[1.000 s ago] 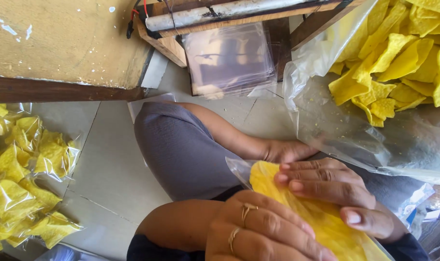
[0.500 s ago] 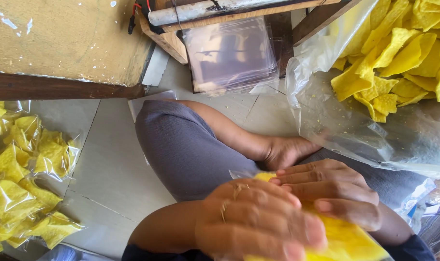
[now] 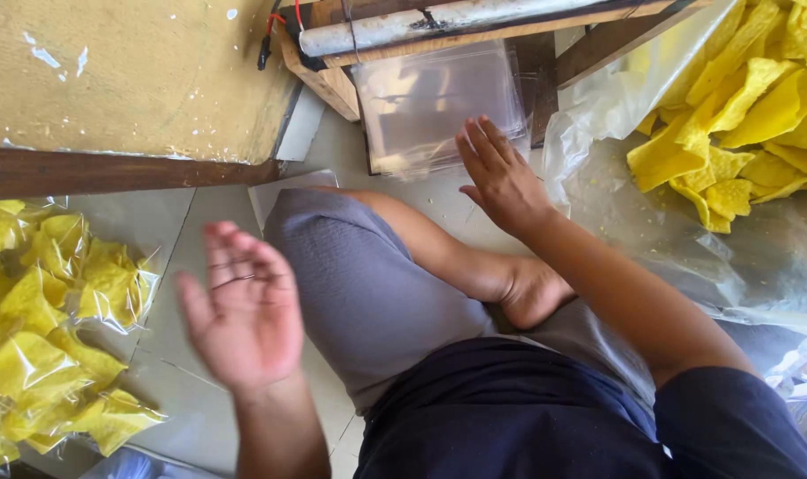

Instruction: Packaging individual yellow snacks into small plastic bags and sealing them with a heat sealer

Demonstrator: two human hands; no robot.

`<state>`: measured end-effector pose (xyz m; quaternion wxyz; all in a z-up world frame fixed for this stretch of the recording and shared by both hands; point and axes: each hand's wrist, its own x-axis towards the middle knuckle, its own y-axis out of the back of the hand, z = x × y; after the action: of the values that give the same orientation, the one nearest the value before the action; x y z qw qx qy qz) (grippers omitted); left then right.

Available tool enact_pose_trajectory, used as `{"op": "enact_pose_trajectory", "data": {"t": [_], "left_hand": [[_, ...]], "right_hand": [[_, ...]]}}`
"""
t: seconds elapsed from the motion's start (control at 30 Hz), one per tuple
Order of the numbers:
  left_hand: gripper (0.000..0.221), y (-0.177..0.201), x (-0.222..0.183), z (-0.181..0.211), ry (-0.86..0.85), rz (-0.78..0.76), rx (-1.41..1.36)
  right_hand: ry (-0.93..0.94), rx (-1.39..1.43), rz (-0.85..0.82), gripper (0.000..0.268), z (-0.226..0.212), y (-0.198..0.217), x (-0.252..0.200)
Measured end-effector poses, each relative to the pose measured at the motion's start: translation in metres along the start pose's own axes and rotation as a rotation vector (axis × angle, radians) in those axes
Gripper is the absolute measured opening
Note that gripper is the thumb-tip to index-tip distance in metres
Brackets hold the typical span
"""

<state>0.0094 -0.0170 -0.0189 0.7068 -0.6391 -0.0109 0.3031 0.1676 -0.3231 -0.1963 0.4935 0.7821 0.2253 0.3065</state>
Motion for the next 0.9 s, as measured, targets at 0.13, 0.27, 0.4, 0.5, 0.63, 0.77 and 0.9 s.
{"op": "enact_pose_trajectory", "data": {"t": [0.13,0.27,0.4,0.5,0.63,0.77,0.9], "left_hand": [[0.040,0.021,0.017,-0.030,0.130,0.044,0.264],[0.036,0.026,0.022,-0.056,0.130,0.069,0.349],[0.037,0.016,0.016,-0.089,0.091,-0.077,0.593],[0.034,-0.001,0.004,-0.107,0.010,-0.309,0.935],[0.023,-0.025,0.001,-0.122,-0.308,-0.962,1.488],[0.076,-0.013,0.014,-0.134,-0.531,-1.086,2.108],[0.022,-0.029,0.014,-0.113,-0.523,-1.030,1.939]], "right_hand": [[0.132,-0.166,0.126,0.014,0.004,-0.009,0.014],[0.063,-0.156,0.097,0.015,0.019,-0.033,0.004],[-0.029,-0.140,0.011,0.010,0.019,-0.023,0.017],[-0.080,0.001,-0.060,0.007,0.014,-0.004,0.021],[-0.019,-0.043,0.163,0.009,-0.012,0.062,0.031],[0.161,0.065,0.274,0.010,-0.053,0.134,0.023],[0.054,0.175,0.271,0.012,-0.073,0.210,-0.022]]}}
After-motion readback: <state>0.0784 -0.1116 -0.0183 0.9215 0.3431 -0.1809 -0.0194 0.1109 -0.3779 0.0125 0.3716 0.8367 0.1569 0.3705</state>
